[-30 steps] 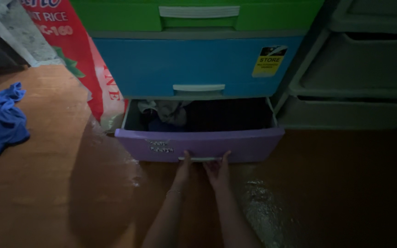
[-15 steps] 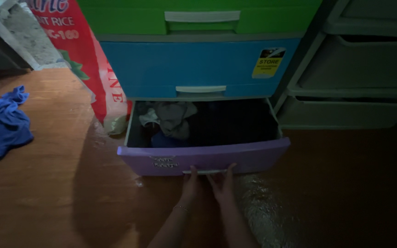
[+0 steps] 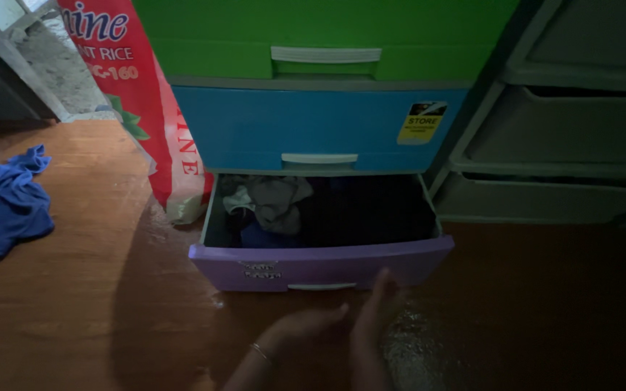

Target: The person opens and closes multiple drawers in two plastic storage units. They pull each drawer open to reveal folded clothes and personal items, then push them closed, repeating the sequence across several drawers in both units.

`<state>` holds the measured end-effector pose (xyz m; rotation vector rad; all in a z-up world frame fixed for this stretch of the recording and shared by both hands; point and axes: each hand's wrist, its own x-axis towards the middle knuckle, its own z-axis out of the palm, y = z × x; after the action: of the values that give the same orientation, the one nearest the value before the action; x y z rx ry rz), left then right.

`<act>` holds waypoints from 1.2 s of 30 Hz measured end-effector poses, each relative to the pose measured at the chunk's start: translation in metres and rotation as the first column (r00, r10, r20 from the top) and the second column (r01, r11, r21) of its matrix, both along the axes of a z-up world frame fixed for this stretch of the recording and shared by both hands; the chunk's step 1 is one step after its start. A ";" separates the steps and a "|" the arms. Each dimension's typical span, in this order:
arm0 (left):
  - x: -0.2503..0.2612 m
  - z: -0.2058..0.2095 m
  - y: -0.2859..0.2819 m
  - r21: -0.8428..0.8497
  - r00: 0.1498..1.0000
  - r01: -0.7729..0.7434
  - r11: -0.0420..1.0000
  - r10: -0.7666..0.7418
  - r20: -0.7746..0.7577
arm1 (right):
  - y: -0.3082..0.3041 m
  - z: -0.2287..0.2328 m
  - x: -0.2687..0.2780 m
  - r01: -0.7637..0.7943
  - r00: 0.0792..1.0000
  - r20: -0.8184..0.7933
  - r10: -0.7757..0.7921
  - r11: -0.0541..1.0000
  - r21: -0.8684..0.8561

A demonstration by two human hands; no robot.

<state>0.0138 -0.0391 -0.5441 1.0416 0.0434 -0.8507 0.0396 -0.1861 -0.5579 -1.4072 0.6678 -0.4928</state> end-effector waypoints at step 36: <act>0.270 0.069 0.055 0.021 0.584 -0.810 0.587 0.809 -0.070 | 0.048 0.118 0.239 -0.529 0.826 0.321 0.464 0.438 0.727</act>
<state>0.2834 0.0156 -0.4748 0.8356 0.5481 -0.0264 0.2783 -0.1380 -0.4395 -0.6318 0.2877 0.2521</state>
